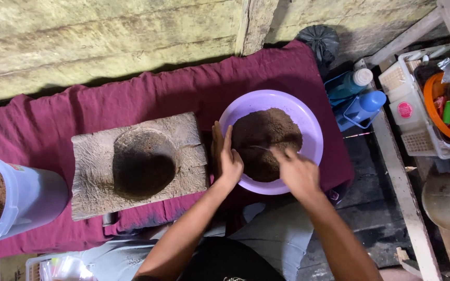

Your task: Transferring brown powder between a plastic bowl, a clear bucket, and a stone mortar using a spoon.

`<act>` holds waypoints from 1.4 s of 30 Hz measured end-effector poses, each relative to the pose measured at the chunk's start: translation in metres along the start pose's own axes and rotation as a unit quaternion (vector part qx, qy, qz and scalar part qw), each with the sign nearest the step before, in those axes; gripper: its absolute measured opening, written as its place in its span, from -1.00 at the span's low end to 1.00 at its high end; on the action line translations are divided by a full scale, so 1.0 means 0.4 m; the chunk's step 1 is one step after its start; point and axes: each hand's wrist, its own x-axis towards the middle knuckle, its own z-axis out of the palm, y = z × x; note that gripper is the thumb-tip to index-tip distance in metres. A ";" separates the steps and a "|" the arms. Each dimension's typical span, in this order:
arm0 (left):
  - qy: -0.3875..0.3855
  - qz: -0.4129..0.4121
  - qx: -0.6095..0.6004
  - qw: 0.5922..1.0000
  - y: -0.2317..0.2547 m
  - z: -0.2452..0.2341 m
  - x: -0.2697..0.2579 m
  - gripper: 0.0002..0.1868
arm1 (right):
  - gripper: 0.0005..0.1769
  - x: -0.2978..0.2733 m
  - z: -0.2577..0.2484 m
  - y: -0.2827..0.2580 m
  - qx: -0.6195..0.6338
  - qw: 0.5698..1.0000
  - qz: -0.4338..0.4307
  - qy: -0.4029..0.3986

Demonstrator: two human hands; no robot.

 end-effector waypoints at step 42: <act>0.216 -0.100 -0.381 0.893 0.241 -0.655 0.065 -0.34 | -0.71 0.202 -0.406 -0.348 0.380 0.919 -0.106 0.019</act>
